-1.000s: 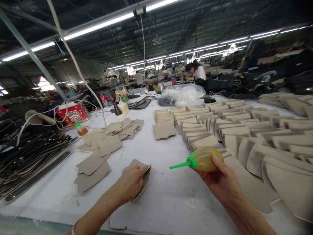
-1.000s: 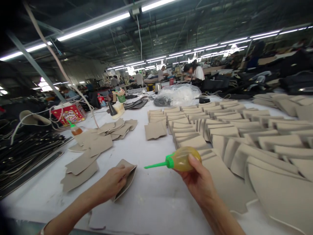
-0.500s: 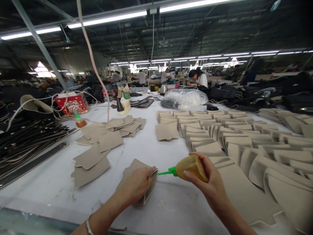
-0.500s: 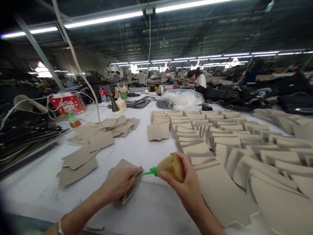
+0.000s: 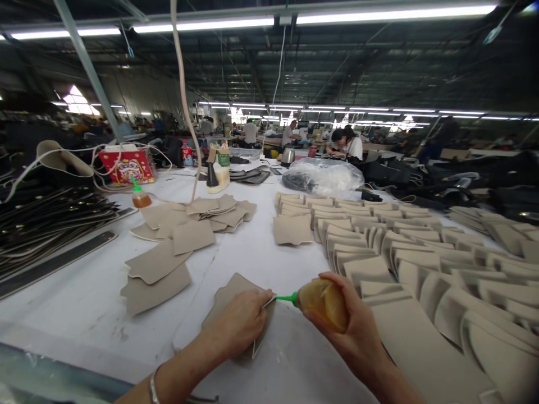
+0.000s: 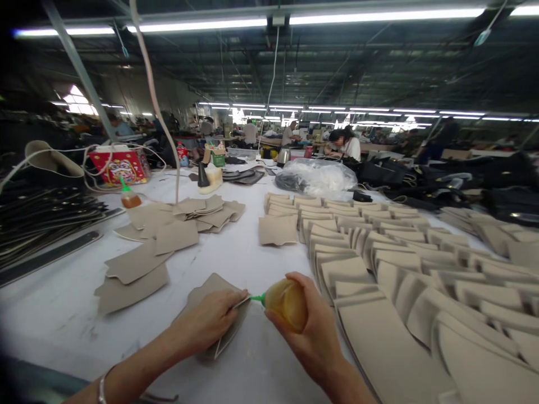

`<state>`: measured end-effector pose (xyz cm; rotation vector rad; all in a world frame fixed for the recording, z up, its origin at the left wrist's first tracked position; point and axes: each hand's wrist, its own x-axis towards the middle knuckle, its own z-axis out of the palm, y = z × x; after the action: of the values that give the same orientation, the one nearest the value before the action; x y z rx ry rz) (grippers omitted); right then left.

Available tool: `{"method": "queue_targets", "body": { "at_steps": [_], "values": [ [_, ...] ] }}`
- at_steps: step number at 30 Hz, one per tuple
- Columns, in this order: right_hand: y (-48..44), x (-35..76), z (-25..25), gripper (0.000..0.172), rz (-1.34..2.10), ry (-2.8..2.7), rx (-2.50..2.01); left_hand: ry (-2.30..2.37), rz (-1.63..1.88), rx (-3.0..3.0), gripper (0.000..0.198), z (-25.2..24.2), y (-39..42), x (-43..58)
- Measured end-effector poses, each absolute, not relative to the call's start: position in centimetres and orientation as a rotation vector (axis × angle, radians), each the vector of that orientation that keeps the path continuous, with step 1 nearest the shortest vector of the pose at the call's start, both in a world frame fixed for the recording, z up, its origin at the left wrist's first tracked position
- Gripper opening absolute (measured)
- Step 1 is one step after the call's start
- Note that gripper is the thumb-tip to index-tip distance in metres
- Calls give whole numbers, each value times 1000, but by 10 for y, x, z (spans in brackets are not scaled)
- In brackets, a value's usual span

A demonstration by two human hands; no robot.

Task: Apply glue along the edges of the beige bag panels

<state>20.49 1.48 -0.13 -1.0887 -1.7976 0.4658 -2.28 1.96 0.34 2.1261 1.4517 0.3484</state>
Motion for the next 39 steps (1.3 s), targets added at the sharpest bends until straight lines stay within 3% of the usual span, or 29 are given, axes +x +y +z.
{"method": "queue_targets", "body": {
  "at_steps": [20,26,33,39],
  "values": [
    [18,209,-6,48,568,-1722,-1131,1540,290,2188,45,-2,14,-21],
    [15,211,-8,48,740,-1705,-1119,1529,253,2164,44,1,11,-23],
    [19,211,-11,52,665,-1657,-1173,1512,245,2169,46,3,7,-28],
    [13,211,-9,51,883,-1645,-1133,1525,251,2173,46,3,4,-28]
  ]
}}
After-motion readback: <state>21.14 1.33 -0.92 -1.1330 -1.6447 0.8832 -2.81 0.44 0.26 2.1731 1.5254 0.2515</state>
